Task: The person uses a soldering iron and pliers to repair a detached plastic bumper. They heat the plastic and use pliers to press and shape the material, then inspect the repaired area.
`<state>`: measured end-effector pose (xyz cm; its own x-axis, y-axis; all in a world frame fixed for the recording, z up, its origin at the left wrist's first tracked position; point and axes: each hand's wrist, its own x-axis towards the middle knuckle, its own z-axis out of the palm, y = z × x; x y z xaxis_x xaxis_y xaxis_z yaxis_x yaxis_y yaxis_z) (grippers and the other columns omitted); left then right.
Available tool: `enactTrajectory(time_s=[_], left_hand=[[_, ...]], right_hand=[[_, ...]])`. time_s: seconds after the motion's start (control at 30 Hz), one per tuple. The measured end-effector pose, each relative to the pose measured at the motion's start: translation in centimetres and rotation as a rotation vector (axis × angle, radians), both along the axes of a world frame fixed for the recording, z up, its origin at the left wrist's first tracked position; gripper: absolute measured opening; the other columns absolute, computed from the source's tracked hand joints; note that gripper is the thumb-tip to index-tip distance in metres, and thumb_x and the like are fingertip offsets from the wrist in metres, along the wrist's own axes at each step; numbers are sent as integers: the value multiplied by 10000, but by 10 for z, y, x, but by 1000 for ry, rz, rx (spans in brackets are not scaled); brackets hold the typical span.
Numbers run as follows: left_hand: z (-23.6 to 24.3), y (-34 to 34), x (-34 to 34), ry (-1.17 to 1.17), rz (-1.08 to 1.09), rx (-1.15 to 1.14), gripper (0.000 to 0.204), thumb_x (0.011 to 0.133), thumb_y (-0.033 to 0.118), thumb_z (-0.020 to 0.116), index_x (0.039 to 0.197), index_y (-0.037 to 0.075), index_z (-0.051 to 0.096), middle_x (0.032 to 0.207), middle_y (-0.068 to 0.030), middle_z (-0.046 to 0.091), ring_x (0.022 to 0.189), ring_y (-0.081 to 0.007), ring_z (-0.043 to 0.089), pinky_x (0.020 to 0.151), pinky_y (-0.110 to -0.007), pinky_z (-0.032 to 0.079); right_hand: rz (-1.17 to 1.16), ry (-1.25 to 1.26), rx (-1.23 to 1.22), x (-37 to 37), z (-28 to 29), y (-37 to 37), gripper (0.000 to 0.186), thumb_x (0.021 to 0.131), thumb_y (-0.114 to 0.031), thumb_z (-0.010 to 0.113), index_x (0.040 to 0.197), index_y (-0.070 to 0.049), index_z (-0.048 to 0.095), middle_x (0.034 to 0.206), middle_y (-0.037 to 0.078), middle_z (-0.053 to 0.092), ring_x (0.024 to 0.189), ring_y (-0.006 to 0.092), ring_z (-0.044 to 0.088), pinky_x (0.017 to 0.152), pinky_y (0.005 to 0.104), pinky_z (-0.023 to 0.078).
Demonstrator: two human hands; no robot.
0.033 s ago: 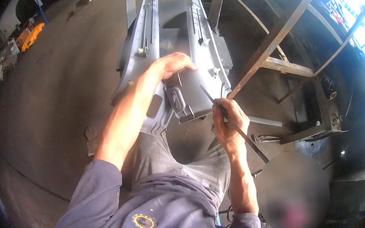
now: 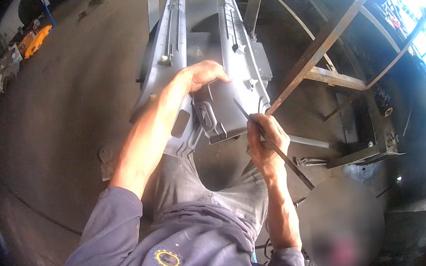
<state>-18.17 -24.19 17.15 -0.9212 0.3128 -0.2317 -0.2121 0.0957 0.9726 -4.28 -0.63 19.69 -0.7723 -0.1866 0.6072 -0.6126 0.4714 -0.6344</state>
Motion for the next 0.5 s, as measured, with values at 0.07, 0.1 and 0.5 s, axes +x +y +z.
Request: enactTrajectory(time_s=[0.07, 0.1, 0.5], left_hand=[[-4, -2, -3, 33, 2, -24, 306, 750, 189, 752, 997, 10, 718, 1042, -112, 693, 1068, -209, 569, 979, -322, 380], [-2, -1, -3, 39, -9, -31, 315, 754, 195, 757, 999, 3, 713, 1040, -116, 691, 1066, -211, 568, 977, -322, 380], [-1, -4, -4, 61, -91, -94, 468, 829, 303, 771, 1086, -71, 654, 1091, -166, 668, 1069, -229, 562, 969, -351, 391]], right_hand=[[-15, 20, 54, -5, 0, -9, 157, 827, 8, 660, 977, -39, 662, 821, 122, 651, 691, 240, 642, 659, 328, 513], [-29, 14, 81, -7, 2, -13, 162, 825, 10, 659, 978, -42, 663, 824, 120, 652, 695, 242, 644, 661, 328, 514], [-116, -55, 31, -10, -2, -26, 151, 830, 11, 642, 975, -25, 665, 825, 118, 689, 711, 191, 685, 658, 296, 530]])
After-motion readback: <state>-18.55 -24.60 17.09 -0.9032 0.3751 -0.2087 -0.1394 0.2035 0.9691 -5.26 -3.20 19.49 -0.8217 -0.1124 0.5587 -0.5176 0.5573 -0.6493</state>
